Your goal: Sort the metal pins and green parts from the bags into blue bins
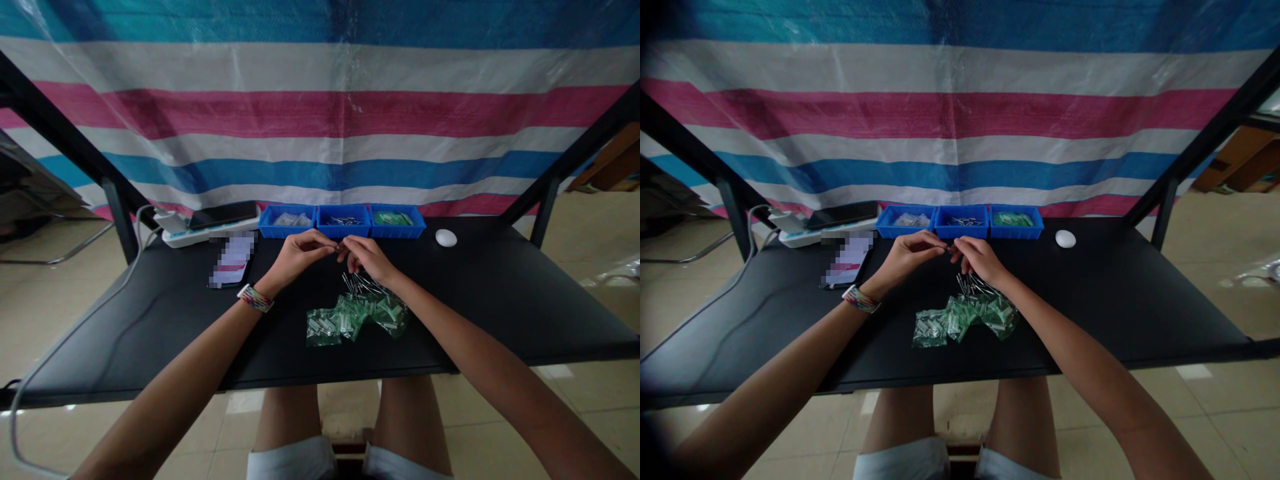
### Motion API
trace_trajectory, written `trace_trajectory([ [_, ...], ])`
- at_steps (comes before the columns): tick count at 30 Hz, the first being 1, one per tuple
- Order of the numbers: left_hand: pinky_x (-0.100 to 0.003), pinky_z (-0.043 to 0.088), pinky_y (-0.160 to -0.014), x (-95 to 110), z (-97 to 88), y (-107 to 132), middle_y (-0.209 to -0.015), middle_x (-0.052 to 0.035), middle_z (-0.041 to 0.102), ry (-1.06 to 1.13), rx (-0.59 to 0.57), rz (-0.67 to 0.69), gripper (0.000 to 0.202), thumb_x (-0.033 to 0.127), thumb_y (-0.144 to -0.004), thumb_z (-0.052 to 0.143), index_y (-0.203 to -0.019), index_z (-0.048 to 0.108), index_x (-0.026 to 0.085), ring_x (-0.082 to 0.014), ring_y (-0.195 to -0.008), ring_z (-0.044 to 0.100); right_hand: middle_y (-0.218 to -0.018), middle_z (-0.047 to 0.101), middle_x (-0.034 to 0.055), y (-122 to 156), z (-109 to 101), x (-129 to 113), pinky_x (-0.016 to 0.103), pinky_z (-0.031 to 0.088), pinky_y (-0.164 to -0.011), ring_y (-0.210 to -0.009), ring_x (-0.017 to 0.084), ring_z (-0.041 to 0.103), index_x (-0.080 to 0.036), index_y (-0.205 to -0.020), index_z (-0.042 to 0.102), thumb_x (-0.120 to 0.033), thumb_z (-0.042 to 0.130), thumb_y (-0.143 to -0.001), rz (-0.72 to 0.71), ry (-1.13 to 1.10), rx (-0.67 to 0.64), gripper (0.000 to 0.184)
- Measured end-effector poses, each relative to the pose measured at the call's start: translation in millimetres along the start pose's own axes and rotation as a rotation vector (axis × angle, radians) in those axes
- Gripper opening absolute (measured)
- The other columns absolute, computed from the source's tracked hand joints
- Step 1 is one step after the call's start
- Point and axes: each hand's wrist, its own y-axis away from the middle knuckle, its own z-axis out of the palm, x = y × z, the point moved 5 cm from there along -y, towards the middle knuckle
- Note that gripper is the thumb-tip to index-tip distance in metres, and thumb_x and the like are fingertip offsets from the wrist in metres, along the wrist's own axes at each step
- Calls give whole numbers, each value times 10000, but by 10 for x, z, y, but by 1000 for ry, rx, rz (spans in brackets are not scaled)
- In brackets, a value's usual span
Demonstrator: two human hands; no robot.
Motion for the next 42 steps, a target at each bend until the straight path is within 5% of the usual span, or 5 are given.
trace_trajectory([
  [9, -280, 539, -758, -34, 2, -3, -847, -45, 755, 66, 13, -116, 284, 390, -834, 804, -993, 738, 164, -168, -792, 698, -730, 690, -12, 14, -43, -78, 208, 420, -436, -466, 89, 564, -192, -853, 667, -450, 771, -805, -73, -57, 76, 282],
  [17, -270, 497, -630, -193, -11, 0, -657, -42, 655, 102, -15, -254, 416, 522, -954, 596, -769, 675, 158, -158, -621, 627, -784, 670, -7, 36, -78, -127, 225, 471, -471, -518, 93, 581, -198, -878, 680, -403, 802, -795, -194, -19, 163, 254],
  [33, -230, 487, -611, -85, 46, -2, -685, 10, 636, 75, -3, -154, 247, 361, -855, 762, -865, 636, 148, -116, -621, 602, -811, 695, -12, 43, -100, -101, 222, 482, -465, -489, 88, 587, -200, -929, 651, -388, 766, -814, -207, -77, 192, 249],
  [42, -218, 486, -595, -57, 54, 0, -695, 26, 610, 69, 14, -144, 253, 331, -833, 782, -859, 604, 153, -104, -621, 601, -705, 643, -36, 27, -107, -85, 226, 475, -474, -478, 90, 574, -188, -792, 635, -351, 803, -757, -190, -101, 207, 236],
])
